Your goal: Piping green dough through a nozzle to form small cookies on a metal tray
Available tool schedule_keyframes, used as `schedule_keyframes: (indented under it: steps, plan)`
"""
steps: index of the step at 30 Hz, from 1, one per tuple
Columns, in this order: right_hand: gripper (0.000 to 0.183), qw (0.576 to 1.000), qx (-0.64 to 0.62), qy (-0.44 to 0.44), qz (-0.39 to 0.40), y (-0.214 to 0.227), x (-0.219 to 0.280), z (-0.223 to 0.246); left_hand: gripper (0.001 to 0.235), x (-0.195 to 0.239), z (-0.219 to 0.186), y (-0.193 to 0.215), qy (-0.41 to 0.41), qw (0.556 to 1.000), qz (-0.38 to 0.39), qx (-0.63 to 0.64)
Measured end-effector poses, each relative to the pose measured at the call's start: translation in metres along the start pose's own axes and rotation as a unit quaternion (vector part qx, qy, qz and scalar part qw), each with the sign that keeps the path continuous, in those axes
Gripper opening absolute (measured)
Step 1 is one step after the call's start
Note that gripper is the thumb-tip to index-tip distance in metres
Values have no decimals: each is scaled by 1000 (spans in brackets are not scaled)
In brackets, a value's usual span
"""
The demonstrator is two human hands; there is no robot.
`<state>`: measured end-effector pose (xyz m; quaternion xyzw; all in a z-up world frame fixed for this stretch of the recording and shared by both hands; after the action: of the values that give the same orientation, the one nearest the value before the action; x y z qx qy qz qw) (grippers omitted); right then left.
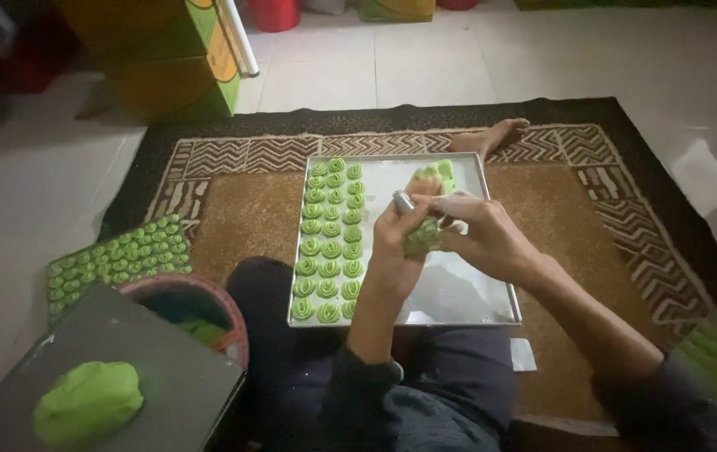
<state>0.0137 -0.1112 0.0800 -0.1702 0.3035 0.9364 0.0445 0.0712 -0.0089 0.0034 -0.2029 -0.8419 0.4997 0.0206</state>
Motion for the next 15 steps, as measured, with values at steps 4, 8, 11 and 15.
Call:
schedule_keyframes:
  steps: [4,8,11,15]
  plan:
    - [30,993,35,73,-89,-10,7,-2,35,-1,9,2,-24,999,-7,-26]
    - [25,970,108,116,-183,-10,14,-13,28,9,15,-17,-28,999,-15,-22]
    - [27,960,140,135,-203,-10,15,-17,27,12,20,-24,-36,999,-12,-32]
    - [24,947,176,152,-220,-9,15,1,31,15,25,-25,-32,998,-33,-38]
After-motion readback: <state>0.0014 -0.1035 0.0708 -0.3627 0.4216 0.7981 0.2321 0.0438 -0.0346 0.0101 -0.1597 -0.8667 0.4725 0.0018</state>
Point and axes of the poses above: each hand's wrist, its own x-axis away from the middle knuckle, its own y-axis out of the back of the hand, z = x × y, the point moved 6 cm from there along -x, towards the middle knuckle, and after that the axes turned 7 degrees about -y, right-handed, at the moved point
